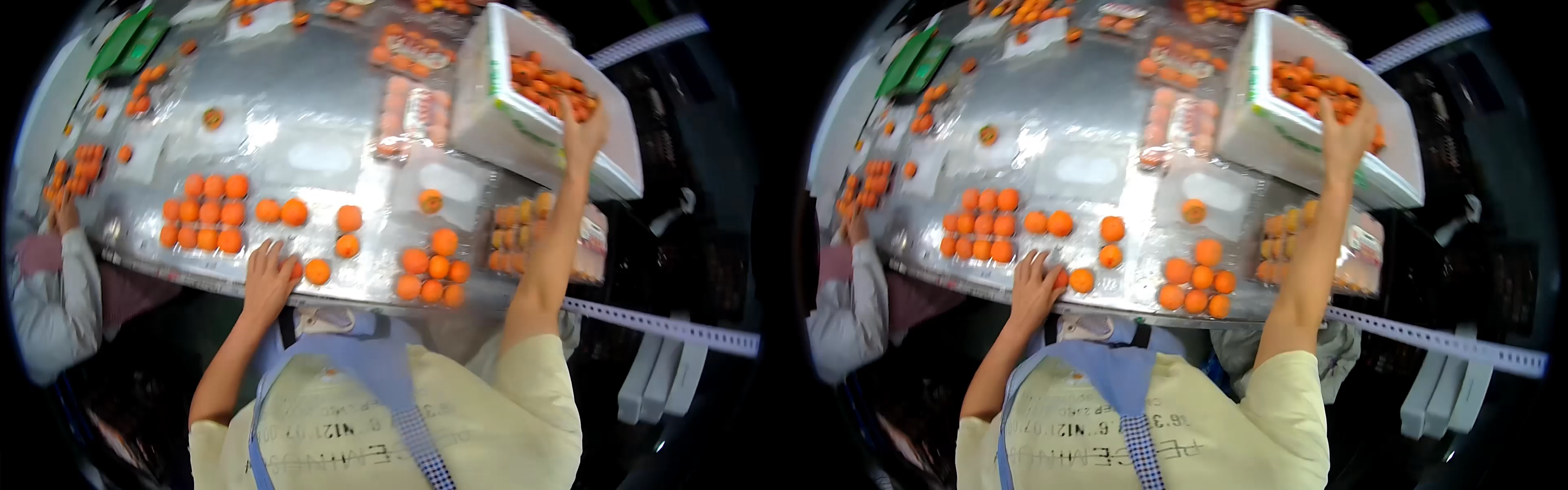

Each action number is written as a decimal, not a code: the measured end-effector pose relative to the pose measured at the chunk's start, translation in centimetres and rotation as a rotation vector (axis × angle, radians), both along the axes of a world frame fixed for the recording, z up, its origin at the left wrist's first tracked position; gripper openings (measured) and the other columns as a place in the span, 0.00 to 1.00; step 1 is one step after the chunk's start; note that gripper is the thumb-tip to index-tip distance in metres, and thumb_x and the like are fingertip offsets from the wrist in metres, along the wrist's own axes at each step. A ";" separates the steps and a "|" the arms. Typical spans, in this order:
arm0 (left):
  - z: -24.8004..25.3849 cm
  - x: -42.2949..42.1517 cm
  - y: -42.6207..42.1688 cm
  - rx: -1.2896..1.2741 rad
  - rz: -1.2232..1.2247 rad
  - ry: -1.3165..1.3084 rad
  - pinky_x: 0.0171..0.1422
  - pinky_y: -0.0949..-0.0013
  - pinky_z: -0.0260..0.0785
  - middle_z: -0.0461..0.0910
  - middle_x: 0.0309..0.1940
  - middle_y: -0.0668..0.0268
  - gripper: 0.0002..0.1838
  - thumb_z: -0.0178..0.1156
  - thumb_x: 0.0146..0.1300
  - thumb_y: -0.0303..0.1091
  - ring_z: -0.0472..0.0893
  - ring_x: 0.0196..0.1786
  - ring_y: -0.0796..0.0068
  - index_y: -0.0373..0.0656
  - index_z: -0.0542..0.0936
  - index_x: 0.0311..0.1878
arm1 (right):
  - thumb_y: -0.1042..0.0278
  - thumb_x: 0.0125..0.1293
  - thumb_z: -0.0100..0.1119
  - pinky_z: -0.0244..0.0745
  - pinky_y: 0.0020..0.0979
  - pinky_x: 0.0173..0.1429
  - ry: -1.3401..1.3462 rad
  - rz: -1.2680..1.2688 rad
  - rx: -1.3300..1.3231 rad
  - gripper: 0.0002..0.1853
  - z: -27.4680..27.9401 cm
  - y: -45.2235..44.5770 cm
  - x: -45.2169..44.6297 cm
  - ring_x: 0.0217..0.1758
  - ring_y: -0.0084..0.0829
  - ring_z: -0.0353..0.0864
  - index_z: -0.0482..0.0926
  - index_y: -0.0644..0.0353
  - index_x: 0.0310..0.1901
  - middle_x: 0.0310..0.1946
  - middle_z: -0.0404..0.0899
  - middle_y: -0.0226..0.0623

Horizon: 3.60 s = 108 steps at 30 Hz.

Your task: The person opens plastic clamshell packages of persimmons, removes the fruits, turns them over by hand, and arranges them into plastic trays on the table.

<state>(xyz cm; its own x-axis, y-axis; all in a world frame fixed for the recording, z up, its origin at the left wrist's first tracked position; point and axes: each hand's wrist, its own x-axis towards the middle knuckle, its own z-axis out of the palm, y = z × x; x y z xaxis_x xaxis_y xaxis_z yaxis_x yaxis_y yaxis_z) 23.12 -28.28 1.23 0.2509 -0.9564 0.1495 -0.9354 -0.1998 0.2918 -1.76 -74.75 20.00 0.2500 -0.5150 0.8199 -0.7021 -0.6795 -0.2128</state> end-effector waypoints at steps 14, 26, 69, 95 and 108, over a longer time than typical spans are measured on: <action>1.6 0.1 0.0 0.079 -0.023 0.060 0.54 0.61 0.64 0.75 0.45 0.64 0.23 0.68 0.46 0.31 0.71 0.51 0.61 0.42 0.74 0.47 | 0.85 0.56 0.56 0.73 0.24 0.33 -0.218 0.643 0.628 0.12 -14.0 19.6 7.6 0.33 0.25 0.78 0.79 0.63 0.41 0.36 0.79 0.37; 4.2 1.1 -0.2 0.047 0.197 0.695 0.52 0.67 0.69 0.77 0.47 0.63 0.22 0.65 0.55 0.32 0.76 0.48 0.68 0.39 0.74 0.53 | 0.82 0.54 0.59 0.73 0.24 0.30 -0.077 0.819 0.936 0.13 -15.7 27.6 7.0 0.28 0.27 0.78 0.79 0.61 0.42 0.37 0.79 0.37; 3.9 6.6 0.6 -0.087 0.223 2.102 0.44 0.70 0.74 0.77 0.42 0.67 0.21 0.51 0.70 0.40 0.78 0.37 0.78 0.38 0.68 0.61 | 0.69 0.51 0.68 0.67 0.19 0.36 -0.168 1.040 1.260 0.29 -11.8 34.6 18.3 0.38 0.19 0.72 0.72 0.59 0.57 0.47 0.72 0.31; -1.2 9.2 4.5 0.229 0.454 0.906 0.36 0.64 0.72 0.82 0.27 0.55 0.11 0.58 0.61 0.35 0.82 0.27 0.61 0.36 0.81 0.37 | 0.58 0.60 0.63 0.65 0.33 0.60 0.089 0.104 0.580 0.23 -4.3 10.5 9.6 0.56 0.35 0.75 0.76 0.59 0.55 0.51 0.78 0.41; -1.2 7.7 3.3 0.199 0.460 0.877 0.37 0.64 0.74 0.82 0.27 0.55 0.06 0.62 0.56 0.29 0.83 0.32 0.59 0.36 0.79 0.34 | 0.66 0.52 0.66 0.66 0.36 0.62 0.715 0.599 0.891 0.25 -16.6 23.3 12.8 0.58 0.41 0.69 0.75 0.59 0.53 0.55 0.73 0.40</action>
